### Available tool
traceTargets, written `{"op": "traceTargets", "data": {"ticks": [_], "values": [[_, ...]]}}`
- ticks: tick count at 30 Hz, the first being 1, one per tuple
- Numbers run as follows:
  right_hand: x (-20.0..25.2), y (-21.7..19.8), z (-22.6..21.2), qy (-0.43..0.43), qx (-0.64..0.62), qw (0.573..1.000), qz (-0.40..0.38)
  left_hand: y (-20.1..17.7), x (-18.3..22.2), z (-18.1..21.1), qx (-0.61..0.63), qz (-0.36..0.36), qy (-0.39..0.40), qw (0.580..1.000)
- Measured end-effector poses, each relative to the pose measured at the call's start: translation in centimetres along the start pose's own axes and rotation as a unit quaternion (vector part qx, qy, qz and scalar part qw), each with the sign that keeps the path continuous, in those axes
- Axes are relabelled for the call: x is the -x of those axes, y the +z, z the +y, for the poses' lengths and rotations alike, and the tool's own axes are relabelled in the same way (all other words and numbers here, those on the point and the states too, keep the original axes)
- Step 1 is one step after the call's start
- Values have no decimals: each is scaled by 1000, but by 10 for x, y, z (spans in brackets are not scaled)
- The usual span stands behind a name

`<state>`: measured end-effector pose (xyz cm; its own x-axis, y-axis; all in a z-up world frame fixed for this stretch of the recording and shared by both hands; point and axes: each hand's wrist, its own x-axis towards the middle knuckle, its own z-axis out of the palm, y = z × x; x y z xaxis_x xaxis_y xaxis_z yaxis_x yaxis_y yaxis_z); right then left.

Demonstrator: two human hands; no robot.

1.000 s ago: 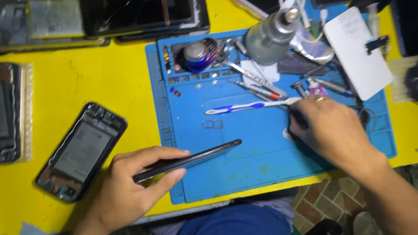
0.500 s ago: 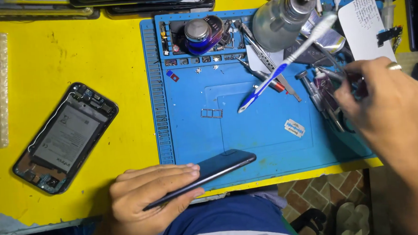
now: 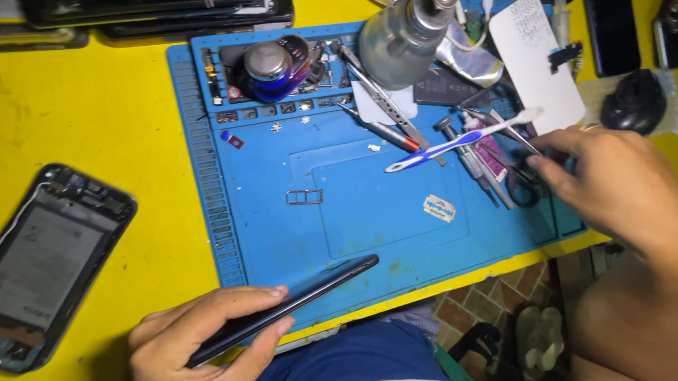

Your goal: Disassembling a mobile phone to access internal components using a screwdriver and prying tools.

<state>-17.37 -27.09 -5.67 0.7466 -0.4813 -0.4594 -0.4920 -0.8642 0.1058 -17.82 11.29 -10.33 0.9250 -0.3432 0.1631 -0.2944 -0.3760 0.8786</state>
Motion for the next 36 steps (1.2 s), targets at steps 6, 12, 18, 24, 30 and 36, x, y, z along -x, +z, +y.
{"op": "traceTargets", "data": {"ticks": [6,12,18,24,30,36], "values": [[-57,46,140,-120,92,956,250,1,-1,-9,16,0,36,999],[10,29,31,-194,-366,865,283,2,-6,-2,-12,7,-9,1000],[22,86,-50,-274,-537,790,114,6,-15,14,-41,24,-23,999],[33,105,-49,-370,-621,679,127,0,-16,8,-22,-20,21,999],[55,115,-58,-482,-656,574,88,0,-22,2,20,-51,119,991],[58,115,-67,-499,-656,559,92,-1,-22,1,23,-53,129,990]]}}
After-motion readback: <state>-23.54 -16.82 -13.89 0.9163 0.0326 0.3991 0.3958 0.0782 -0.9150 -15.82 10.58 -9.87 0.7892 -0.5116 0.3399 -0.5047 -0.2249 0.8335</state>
